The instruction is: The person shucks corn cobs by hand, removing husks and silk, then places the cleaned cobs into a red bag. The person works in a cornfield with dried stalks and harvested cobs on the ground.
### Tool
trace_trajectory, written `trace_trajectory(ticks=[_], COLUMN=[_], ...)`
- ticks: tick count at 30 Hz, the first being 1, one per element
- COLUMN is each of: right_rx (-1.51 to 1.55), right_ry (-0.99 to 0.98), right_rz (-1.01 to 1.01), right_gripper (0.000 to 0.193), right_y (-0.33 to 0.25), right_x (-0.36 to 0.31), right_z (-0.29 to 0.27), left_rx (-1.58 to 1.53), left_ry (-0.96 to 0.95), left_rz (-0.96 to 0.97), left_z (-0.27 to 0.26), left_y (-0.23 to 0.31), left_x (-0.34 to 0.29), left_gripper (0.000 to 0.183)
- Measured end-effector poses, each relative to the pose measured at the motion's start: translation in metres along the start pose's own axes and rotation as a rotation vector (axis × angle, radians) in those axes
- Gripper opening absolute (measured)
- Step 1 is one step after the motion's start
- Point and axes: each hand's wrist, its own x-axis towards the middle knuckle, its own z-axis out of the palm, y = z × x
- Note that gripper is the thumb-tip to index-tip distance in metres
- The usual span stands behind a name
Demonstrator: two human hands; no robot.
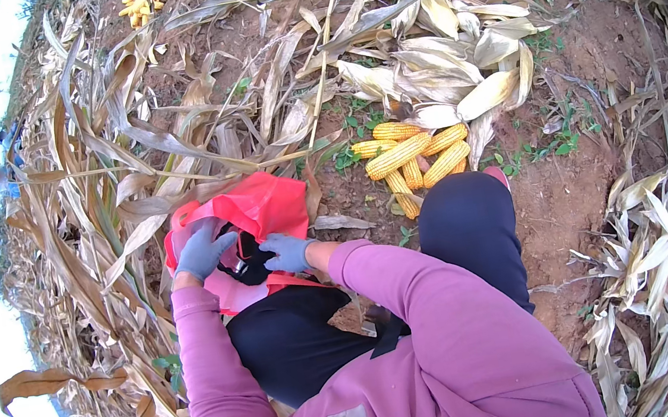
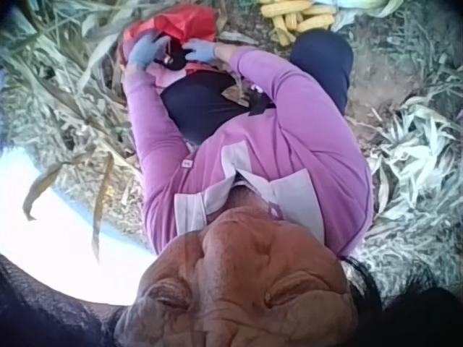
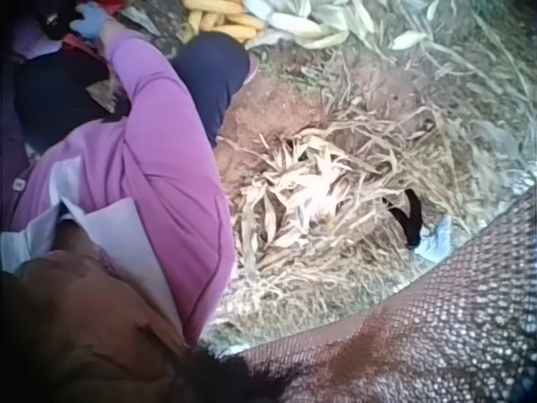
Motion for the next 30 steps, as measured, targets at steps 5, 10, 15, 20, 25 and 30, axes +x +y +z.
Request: trace_trajectory(ticks=[5, 10, 15, 20, 25, 30], right_rx=[0.120, 0.129, -0.015, -0.099, -0.224, -0.209], right_ry=[-0.106, -0.118, -0.174, -0.040, -0.022, 0.191], right_rz=[-0.014, -0.090, -0.043, 0.159, 0.188, 0.246], right_gripper=[0.053, 0.042, 0.042, 0.042, 0.040, 0.039], right_y=[0.005, 0.015, 0.010, -0.006, 0.029, 0.034], right_x=[-0.004, -0.002, -0.019, -0.061, -0.074, -0.101], right_z=[0.030, 0.057, 0.007, -0.051, -0.065, -0.101], left_rx=[0.219, 0.173, -0.076, -0.078, -0.171, -0.200], left_ry=[-0.119, 0.057, -0.207, -0.393, -0.312, -0.240], left_rz=[-0.090, -0.088, -0.347, -0.533, -0.464, -0.414], left_z=[0.009, 0.047, 0.051, 0.069, 0.142, 0.150], left_y=[0.041, 0.004, -0.102, -0.085, -0.083, -0.073], left_x=[0.015, 0.042, 0.019, -0.053, -0.088, -0.087], left_gripper=[0.065, 0.062, 0.045, 0.041, 0.039, 0.037])
